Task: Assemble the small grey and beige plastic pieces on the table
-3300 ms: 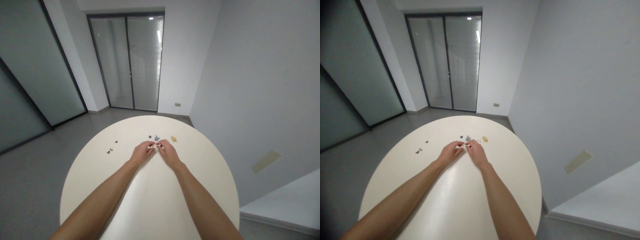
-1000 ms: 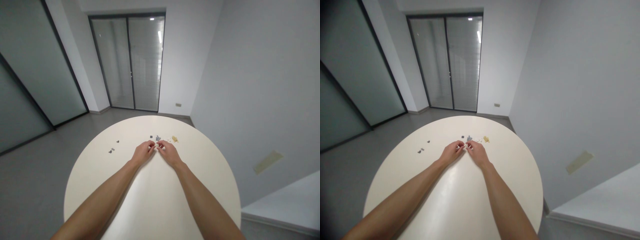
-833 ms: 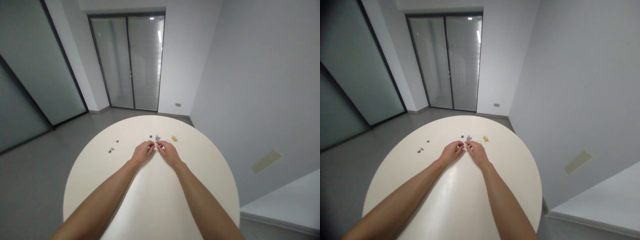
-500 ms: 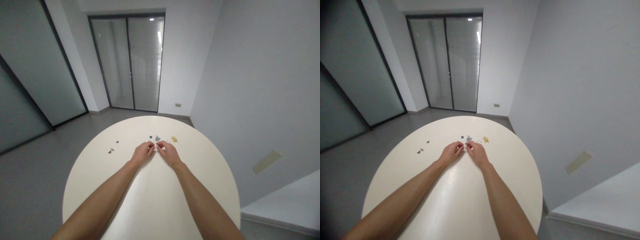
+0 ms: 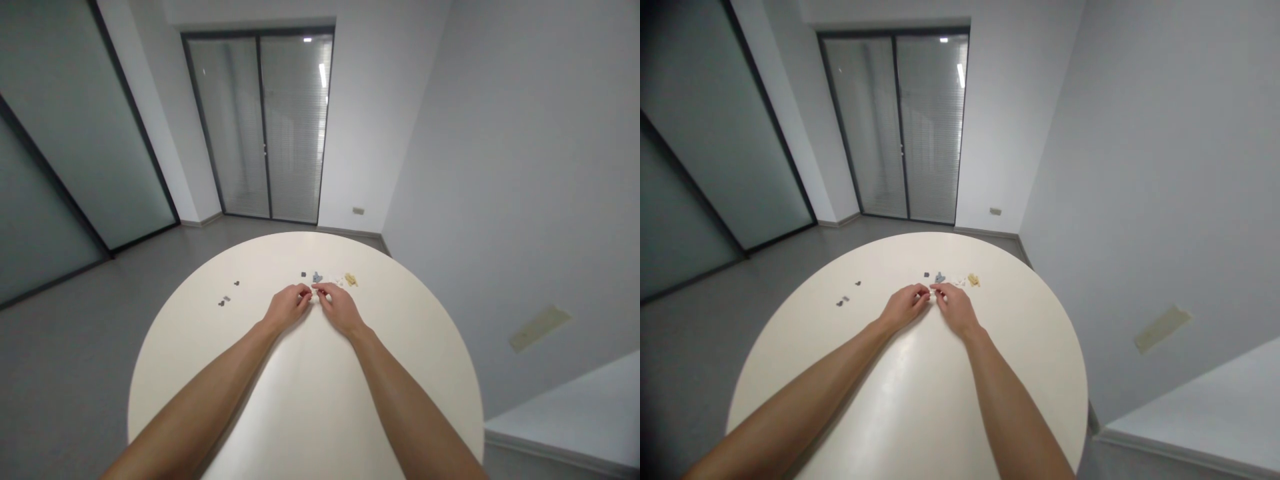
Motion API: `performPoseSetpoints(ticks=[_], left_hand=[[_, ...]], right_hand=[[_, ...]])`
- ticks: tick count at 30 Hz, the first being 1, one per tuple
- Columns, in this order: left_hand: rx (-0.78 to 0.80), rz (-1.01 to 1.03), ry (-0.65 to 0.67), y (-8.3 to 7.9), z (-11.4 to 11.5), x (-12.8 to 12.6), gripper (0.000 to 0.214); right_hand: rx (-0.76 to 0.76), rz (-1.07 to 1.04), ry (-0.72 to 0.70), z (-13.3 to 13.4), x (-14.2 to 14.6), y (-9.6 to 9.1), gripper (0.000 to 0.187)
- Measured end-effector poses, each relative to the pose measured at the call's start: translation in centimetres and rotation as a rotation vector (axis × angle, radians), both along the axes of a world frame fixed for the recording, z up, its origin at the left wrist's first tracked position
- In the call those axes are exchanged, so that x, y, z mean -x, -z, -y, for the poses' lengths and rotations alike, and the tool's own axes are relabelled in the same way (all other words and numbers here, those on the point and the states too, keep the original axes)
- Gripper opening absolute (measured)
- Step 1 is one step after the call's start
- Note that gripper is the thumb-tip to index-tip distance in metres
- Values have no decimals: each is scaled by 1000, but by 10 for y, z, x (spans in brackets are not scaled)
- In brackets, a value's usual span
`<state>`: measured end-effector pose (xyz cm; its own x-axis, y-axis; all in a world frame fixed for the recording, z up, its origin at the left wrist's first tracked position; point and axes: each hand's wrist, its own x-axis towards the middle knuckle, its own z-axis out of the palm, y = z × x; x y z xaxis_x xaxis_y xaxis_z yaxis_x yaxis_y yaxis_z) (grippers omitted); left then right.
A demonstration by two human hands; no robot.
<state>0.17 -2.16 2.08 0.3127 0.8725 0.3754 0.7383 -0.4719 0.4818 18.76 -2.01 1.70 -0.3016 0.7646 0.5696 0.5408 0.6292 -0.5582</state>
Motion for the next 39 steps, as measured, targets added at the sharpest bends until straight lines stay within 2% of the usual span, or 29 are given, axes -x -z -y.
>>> performPoseSetpoints(ticks=[16,23,29,39], left_hand=[[-51,84,38,5,-3,3,29],[-77,61,19,6,-3,4,22],[-83,19,-2,3,-1,2,25],[-69,-5,-1,2,0,1,27]], right_hand=[[75,-54,12,2,4,0,19],[79,-63,31,3,4,0,20],[95,-75,28,2,4,1,25],[91,-65,47,3,4,-3,17]])
